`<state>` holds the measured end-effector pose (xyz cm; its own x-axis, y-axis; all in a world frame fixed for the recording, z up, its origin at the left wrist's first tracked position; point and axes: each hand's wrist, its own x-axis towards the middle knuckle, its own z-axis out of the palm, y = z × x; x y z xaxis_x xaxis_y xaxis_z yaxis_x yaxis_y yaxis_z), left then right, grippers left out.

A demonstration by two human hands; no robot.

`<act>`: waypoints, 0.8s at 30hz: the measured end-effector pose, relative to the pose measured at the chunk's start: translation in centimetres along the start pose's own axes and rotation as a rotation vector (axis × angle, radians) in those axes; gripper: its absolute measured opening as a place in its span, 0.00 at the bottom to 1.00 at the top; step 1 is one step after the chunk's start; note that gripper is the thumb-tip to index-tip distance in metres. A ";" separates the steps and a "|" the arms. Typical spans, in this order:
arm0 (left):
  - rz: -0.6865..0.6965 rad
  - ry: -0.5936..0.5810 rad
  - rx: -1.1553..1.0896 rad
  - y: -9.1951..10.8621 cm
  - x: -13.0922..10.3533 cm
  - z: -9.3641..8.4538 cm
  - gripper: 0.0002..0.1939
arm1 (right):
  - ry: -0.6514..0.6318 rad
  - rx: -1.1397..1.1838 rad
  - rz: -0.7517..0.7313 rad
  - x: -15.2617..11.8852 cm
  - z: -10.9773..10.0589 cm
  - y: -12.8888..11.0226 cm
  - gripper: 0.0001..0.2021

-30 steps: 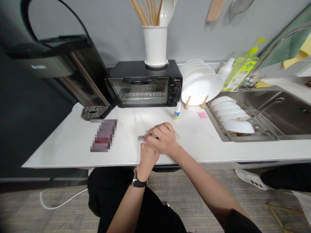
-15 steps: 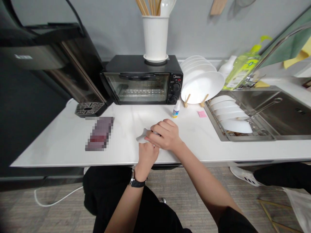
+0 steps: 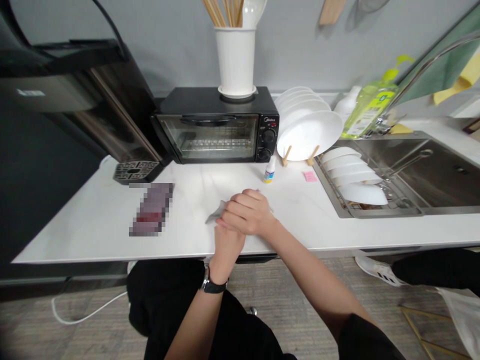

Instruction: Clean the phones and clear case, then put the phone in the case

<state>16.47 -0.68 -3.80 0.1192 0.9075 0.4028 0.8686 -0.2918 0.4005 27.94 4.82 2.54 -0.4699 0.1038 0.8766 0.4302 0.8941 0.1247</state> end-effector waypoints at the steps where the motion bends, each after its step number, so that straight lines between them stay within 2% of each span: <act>1: -0.003 -0.028 0.028 0.2 0.1 -0.2 0.09 | 0.041 0.006 0.080 -0.1 0.1 0.2 0.16; 3: -0.040 -0.055 0.046 0.5 0.3 -0.7 0.07 | 0.190 0.031 0.394 -0.3 0.7 -0.1 0.21; 5: -0.086 -0.027 0.008 0.7 0.4 -1.1 0.04 | 0.352 0.094 0.756 -0.3 1.8 -1.2 0.23; 6: -0.094 -0.006 -0.019 0.7 0.4 -1.3 0.05 | 0.416 0.126 0.881 -0.3 2.2 -1.9 0.22; 7: -0.094 0.011 -0.037 0.7 0.3 -1.4 0.07 | 0.460 0.138 0.937 -0.3 2.5 -2.5 0.21; 8: -0.088 0.019 -0.041 0.6 0.2 -1.4 0.09 | 0.474 0.124 0.922 -0.3 2.6 -2.9 0.21; 10: -0.065 0.007 0.009 0.3 -0.1 -1.2 0.06 | 0.406 0.055 0.740 -0.3 2.1 -3.1 0.20; 15: 0.029 -0.035 0.156 0.0 -0.7 -0.5 0.10 | -0.027 -0.060 0.066 0.1 -0.4 -0.9 0.15; 17: 0.038 -0.038 0.162 0.3 -0.6 -0.6 0.10 | -0.078 -0.065 -0.030 0.2 -0.8 -0.3 0.15; 18: 0.039 -0.049 0.162 0.4 -0.5 -0.7 0.10 | -0.047 -0.066 0.001 0.3 -0.7 -0.2 0.16; 20: 0.022 -0.069 0.139 0.8 -0.3 -1.1 0.10 | 0.094 -0.051 0.234 0.4 -0.1 -0.8 0.20; 23: -0.039 -0.033 0.064 1.0 -0.1 -1.4 0.06 | 0.334 0.062 0.756 0.6 1.1 -2.7 0.21; 24: -0.053 -0.014 0.050 0.9 -0.2 -1.4 0.06 | 0.386 0.106 0.862 0.5 1.4 -3.2 0.20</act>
<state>16.49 -1.55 -2.35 0.0789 0.9257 0.3700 0.8966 -0.2282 0.3796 25.23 2.59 1.98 0.2718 0.6120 0.7427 0.4294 0.6135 -0.6627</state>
